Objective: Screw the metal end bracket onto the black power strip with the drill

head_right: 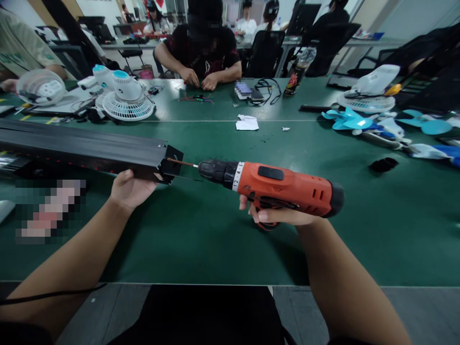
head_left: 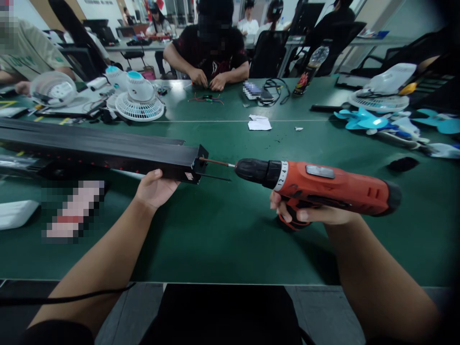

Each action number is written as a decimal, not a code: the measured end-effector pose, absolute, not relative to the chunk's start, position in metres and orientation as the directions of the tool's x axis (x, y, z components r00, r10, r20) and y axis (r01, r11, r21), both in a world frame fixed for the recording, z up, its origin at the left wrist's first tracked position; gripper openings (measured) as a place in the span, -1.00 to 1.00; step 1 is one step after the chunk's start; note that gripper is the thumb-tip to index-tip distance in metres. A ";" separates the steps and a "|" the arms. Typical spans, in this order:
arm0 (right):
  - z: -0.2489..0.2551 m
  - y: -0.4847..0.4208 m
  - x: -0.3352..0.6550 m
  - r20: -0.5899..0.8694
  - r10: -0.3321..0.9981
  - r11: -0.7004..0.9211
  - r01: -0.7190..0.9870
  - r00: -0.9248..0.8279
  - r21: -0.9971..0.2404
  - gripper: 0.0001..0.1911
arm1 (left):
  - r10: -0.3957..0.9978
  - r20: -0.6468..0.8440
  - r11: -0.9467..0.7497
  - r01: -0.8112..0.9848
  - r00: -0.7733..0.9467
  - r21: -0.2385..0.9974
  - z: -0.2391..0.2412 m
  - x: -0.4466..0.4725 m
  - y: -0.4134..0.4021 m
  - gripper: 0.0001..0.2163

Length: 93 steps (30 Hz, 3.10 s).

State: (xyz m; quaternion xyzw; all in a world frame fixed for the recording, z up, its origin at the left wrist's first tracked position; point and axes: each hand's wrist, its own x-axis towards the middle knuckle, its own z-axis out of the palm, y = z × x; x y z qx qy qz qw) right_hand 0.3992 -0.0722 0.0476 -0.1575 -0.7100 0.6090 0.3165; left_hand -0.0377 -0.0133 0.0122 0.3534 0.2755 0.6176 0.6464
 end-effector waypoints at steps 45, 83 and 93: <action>0.041 -0.070 0.404 0.232 0.609 0.174 -0.157 -0.758 -0.972 -0.48 | 0.991 0.085 0.004 -0.641 0.108 0.768 0.013 -0.038 -0.012 -0.52; 0.050 -0.070 0.401 0.237 0.604 0.187 -0.154 -0.761 -0.970 -0.53 | 0.992 0.066 0.009 -0.585 0.107 0.811 0.018 -0.037 -0.014 -0.51; 0.048 -0.068 0.401 0.291 0.597 0.251 -0.171 -0.748 -0.953 -0.52 | 0.991 0.080 -0.002 -0.583 0.109 0.812 0.019 -0.036 -0.014 -0.52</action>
